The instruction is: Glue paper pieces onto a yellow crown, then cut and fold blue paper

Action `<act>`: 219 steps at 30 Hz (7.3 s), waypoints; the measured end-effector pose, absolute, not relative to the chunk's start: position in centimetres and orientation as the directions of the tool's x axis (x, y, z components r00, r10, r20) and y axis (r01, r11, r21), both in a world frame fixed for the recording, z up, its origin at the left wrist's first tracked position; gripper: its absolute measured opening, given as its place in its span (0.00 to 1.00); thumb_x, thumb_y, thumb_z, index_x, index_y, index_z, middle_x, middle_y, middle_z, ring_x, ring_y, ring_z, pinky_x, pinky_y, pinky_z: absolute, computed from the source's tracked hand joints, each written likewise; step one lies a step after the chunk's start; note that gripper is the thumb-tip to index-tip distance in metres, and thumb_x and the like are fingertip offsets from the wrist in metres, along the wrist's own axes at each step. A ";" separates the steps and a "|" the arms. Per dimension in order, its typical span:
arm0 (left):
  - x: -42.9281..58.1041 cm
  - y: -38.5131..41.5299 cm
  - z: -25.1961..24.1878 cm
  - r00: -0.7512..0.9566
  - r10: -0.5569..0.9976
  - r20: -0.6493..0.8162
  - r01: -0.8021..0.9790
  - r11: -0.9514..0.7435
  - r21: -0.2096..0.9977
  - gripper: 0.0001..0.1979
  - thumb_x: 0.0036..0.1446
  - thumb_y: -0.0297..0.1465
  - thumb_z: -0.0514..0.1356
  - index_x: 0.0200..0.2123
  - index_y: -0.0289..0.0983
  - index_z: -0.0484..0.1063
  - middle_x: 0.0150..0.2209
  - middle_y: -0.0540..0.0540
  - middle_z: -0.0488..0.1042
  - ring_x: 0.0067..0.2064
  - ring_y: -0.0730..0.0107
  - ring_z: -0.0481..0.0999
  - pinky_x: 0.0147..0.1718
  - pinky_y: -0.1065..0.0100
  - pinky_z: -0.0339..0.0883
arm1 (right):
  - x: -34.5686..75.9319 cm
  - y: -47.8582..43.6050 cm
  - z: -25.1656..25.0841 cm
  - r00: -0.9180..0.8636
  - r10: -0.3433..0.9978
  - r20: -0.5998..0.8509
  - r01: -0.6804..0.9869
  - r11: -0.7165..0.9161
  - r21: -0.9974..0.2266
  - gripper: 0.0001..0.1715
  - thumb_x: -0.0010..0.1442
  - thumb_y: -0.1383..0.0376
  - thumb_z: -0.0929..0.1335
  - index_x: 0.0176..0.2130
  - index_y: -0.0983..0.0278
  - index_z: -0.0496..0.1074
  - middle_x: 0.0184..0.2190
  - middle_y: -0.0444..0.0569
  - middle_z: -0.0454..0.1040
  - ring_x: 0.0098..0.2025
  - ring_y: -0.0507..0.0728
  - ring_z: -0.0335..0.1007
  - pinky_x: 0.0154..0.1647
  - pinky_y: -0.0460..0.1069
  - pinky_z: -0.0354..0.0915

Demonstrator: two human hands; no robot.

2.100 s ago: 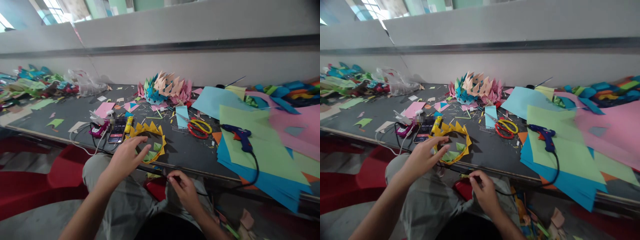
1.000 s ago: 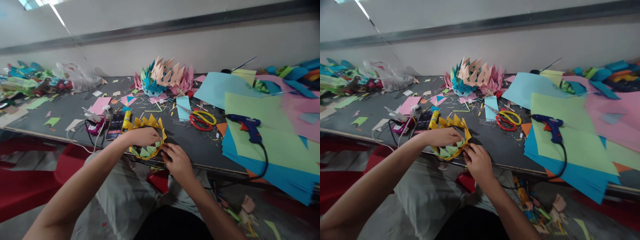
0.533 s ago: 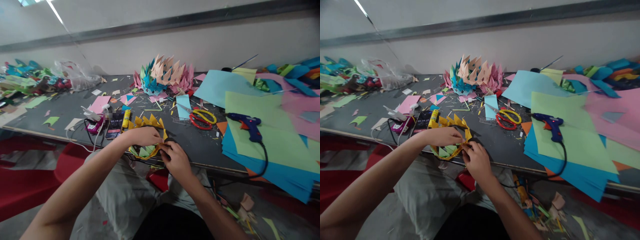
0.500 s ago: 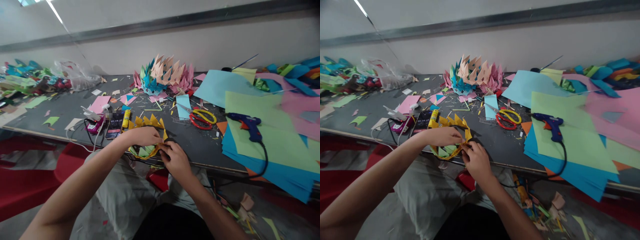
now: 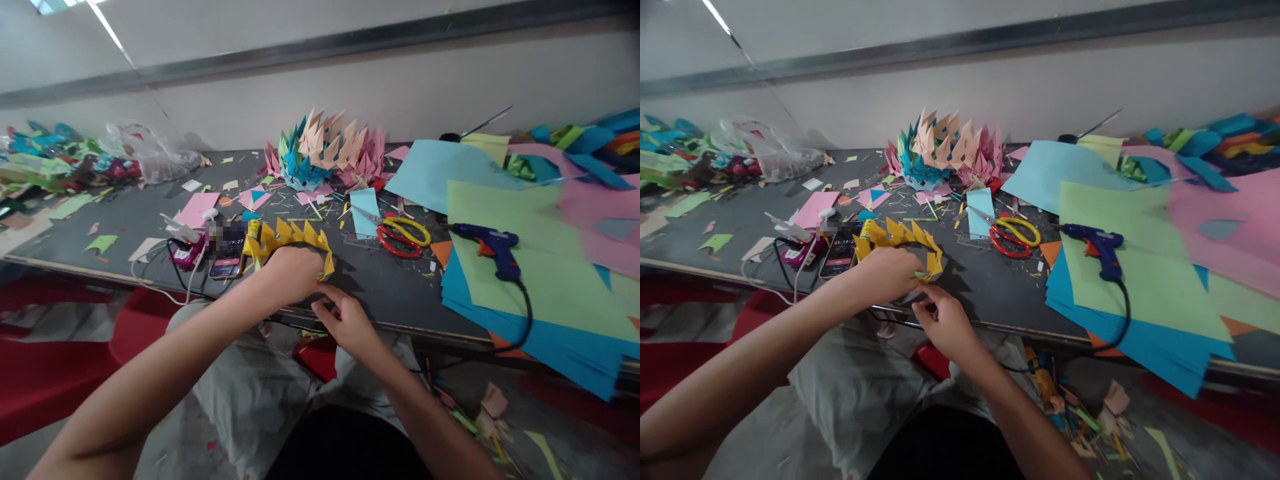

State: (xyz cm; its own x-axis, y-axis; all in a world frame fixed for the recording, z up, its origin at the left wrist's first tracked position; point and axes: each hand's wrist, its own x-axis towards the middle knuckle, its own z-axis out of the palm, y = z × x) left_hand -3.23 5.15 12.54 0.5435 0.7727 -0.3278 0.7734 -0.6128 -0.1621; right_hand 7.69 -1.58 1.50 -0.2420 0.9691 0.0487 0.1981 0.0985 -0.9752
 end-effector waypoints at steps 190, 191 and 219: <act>1.2 1.0 3.1 0.262 0.950 0.170 0.960 -0.274 0.053 0.23 0.59 0.44 0.52 0.47 0.31 0.69 0.43 0.38 0.72 0.47 0.56 0.69 0.44 0.60 0.62 | 16.9 -0.2 0.4 0.400 0.906 -0.137 -0.360 0.017 -0.933 0.27 0.45 0.43 0.67 0.21 0.64 0.70 0.16 0.44 0.68 0.19 0.49 0.60 0.19 0.45 0.52; 0.9 1.1 3.1 0.278 0.944 0.177 0.955 -0.292 0.057 0.23 0.60 0.44 0.51 0.47 0.31 0.68 0.44 0.38 0.72 0.47 0.57 0.69 0.44 0.61 0.62 | 16.9 -0.2 0.4 0.397 0.907 -0.141 -0.362 0.014 -0.932 0.26 0.45 0.43 0.67 0.21 0.64 0.71 0.16 0.44 0.68 0.19 0.49 0.61 0.19 0.45 0.52; 2.5 -0.2 2.5 0.323 0.938 0.129 0.945 -0.327 0.014 0.17 0.59 0.24 0.49 0.48 0.38 0.70 0.48 0.39 0.72 0.53 0.57 0.67 0.49 0.57 0.60 | 17.4 0.2 0.4 0.374 0.917 -0.140 -0.428 0.036 -0.903 0.26 0.44 0.43 0.68 0.20 0.64 0.70 0.16 0.43 0.67 0.18 0.48 0.60 0.17 0.45 0.52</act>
State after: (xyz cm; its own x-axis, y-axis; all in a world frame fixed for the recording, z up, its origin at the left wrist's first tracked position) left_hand 2.51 -0.22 2.54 0.3230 0.9376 0.1287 0.9448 -0.3274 0.0138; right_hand 17.37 0.15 0.39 0.3743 0.9166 -0.1403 -0.4277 0.0365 -0.9032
